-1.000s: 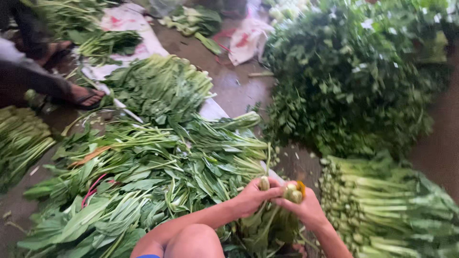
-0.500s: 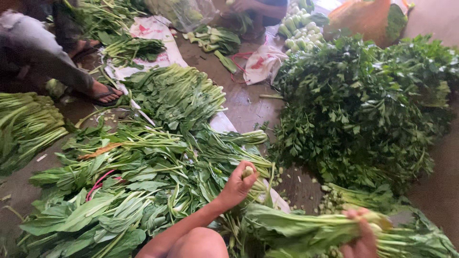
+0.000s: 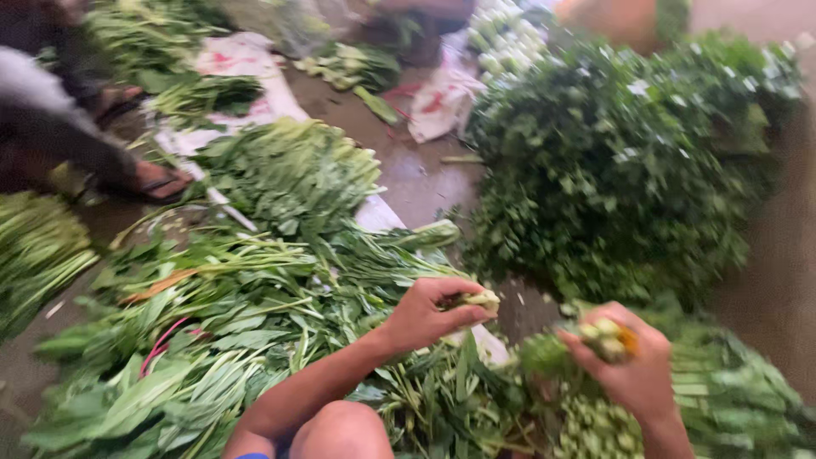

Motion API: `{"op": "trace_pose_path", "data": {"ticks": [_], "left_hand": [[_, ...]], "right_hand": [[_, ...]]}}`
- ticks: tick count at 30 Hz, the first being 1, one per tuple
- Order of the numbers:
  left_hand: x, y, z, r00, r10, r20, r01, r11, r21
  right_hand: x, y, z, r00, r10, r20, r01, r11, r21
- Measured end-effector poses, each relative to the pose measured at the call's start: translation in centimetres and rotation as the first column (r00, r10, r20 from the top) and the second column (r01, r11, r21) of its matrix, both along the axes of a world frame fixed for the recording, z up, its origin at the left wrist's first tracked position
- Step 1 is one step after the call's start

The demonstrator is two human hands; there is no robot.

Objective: The person sits on the floor of a vegetable workspace surrounded by piles of leafy greens. They pick up bunches of green vegetables, trim the stem ends with a small knife, strip off damaged leaves, and place the trimmed bunches onto a growing pile beside them.

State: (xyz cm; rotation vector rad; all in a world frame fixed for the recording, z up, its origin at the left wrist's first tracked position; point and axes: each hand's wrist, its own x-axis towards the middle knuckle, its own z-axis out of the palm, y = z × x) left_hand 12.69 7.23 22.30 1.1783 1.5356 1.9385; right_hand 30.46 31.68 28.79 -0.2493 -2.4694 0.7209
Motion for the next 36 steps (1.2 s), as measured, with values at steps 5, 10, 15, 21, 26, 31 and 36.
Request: {"op": "trace_pose_path", "data": {"ticks": [5, 10, 15, 21, 26, 31, 36], "left_hand": [[2.1, 1.0, 0.5, 0.998, -0.009, 0.061, 0.015, 0.994, -0.104], [2.9, 1.6, -0.5, 0.990, 0.023, -0.142, -0.038, 0.994, -0.105], [3.1, 1.3, -1.8, 0.991, -0.051, -0.126, 0.047, 0.998, -0.033], [3.5, 1.7, -2.4, 0.997, -0.044, -0.064, 0.029, 0.977, -0.213], [3.3, 1.8, -2.8, 0.993, -0.091, -0.069, 0.079, 0.982, -0.170], [3.6, 1.3, -3.5, 0.989, -0.151, 0.007, 0.150, 0.975, -0.161], [3.6, 1.6, -4.0, 0.996, -0.085, 0.006, 0.085, 0.996, -0.008]], "right_hand": [[-1.1, -2.8, 1.0, 0.975, 0.218, 0.040, -0.221, 0.966, 0.136], [-1.9, -4.0, -0.1, 0.952, 0.249, 0.177, -0.277, 0.948, 0.158], [-1.2, -3.8, -1.5, 0.932, 0.281, 0.229, -0.322, 0.933, 0.164], [-0.8, -3.5, -2.3, 0.909, 0.302, 0.289, -0.355, 0.923, 0.151], [-1.0, -3.2, -3.3, 0.915, 0.302, 0.269, -0.348, 0.926, 0.146], [-1.4, -2.5, -4.7, 0.945, 0.214, 0.247, -0.248, 0.962, 0.117], [-0.2, -1.3, -4.3, 0.943, 0.259, 0.207, -0.240, 0.964, -0.113]]}}
